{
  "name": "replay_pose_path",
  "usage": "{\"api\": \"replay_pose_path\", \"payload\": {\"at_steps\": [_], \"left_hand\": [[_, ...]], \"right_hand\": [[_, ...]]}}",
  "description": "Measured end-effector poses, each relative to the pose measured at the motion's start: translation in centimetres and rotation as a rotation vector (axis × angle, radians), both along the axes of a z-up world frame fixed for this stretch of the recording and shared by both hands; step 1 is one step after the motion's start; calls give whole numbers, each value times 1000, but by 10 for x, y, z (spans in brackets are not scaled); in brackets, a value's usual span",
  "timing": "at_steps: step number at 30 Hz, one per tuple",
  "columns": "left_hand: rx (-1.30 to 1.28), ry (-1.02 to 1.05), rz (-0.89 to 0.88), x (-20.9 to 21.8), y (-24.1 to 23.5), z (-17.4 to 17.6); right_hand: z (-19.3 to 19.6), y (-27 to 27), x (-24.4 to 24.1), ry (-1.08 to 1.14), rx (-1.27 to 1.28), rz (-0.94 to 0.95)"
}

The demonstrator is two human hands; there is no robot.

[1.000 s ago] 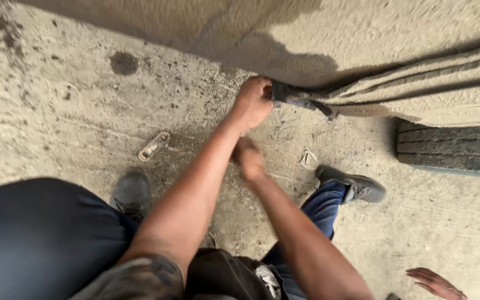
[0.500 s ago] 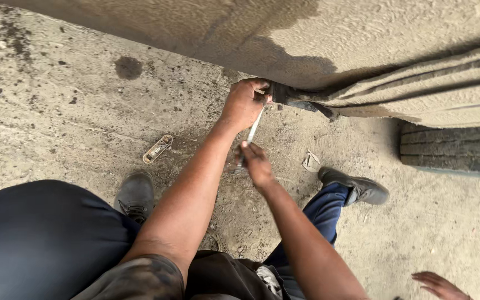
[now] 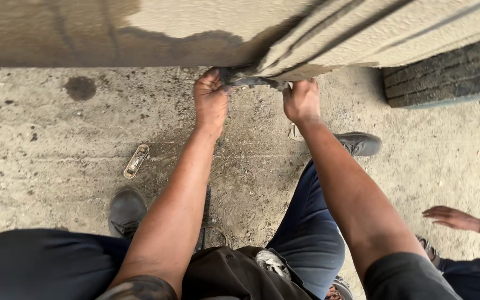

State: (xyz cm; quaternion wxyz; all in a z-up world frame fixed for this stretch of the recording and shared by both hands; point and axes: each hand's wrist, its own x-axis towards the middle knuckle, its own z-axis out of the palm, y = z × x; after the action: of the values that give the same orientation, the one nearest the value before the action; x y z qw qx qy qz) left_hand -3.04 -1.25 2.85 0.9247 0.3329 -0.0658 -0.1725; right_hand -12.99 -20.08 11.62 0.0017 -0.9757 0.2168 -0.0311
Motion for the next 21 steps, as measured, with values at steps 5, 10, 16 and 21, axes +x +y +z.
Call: {"api": "replay_pose_path", "payload": {"at_steps": [5, 10, 16, 21], "left_hand": [[20, -96, -2, 5, 2, -2], [5, -66, -30, 4, 7, 2], [72, -9, -37, 0, 2, 4], [114, -133, -18, 15, 1, -11]], "right_hand": [[-29, -17, 0, 27, -155, -19], [-14, -10, 10, 357, 17, -310], [10, -15, 15, 209, -10, -175], [-5, 7, 3, 164, -229, -182]]}}
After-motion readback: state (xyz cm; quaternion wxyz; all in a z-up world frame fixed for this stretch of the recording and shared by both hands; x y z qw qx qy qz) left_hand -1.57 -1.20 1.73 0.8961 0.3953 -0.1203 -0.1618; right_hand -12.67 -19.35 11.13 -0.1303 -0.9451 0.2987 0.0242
